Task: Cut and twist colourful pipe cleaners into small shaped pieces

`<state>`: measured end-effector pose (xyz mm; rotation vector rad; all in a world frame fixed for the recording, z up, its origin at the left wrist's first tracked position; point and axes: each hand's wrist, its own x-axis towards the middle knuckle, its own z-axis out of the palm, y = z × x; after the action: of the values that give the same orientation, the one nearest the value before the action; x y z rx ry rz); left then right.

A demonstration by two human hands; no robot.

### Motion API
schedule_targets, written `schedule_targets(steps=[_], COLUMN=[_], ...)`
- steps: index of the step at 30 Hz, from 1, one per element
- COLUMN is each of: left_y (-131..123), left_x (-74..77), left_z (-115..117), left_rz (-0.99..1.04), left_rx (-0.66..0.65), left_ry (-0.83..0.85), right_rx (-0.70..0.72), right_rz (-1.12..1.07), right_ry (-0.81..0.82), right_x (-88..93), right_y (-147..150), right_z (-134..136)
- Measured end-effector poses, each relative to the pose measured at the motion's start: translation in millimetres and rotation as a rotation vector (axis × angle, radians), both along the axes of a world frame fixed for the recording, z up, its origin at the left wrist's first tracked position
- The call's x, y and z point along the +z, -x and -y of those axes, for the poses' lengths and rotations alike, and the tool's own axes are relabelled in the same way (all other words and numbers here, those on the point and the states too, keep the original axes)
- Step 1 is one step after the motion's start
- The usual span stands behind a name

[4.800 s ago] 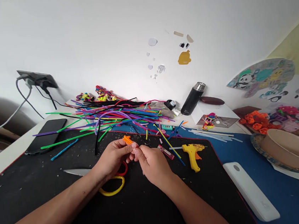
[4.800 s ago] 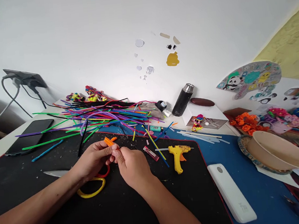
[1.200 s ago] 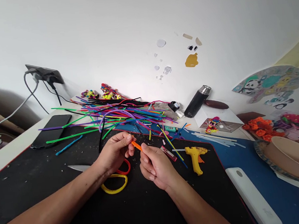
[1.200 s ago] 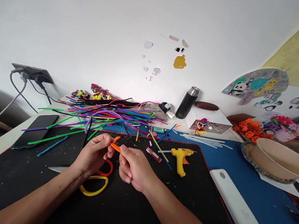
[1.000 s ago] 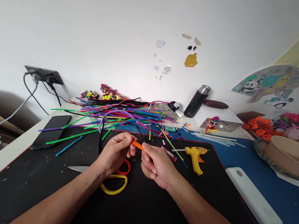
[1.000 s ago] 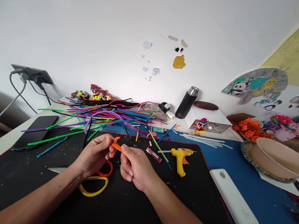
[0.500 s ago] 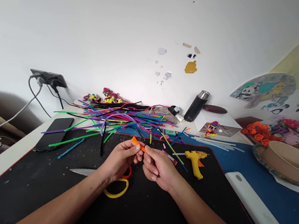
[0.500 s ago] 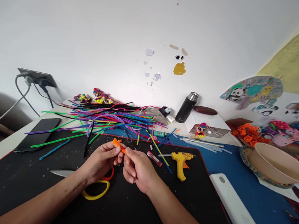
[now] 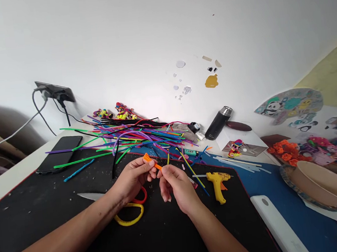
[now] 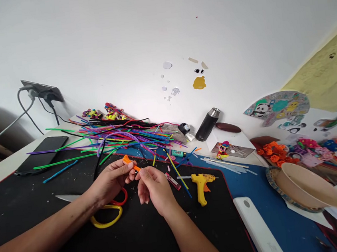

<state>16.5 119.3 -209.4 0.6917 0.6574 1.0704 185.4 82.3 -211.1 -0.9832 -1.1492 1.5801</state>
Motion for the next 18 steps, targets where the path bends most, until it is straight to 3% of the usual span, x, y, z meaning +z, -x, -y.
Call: schedule_targets(steps=[6, 18], left_y=[0.2, 3.7], left_x=[-3.2, -1.7], left_z=[0.0, -2.7], left_rz=[-0.006, 0.007], left_rx=[-0.015, -0.023], left_ry=[-0.004, -0.038], right_rx=[-0.043, -0.032], right_rz=[0.120, -0.036], right_ry=[-0.058, 0.028], right_x=[-3.7, -0.8], right_y=[-1.9, -2.8], right_z=[-1.8, -1.9])
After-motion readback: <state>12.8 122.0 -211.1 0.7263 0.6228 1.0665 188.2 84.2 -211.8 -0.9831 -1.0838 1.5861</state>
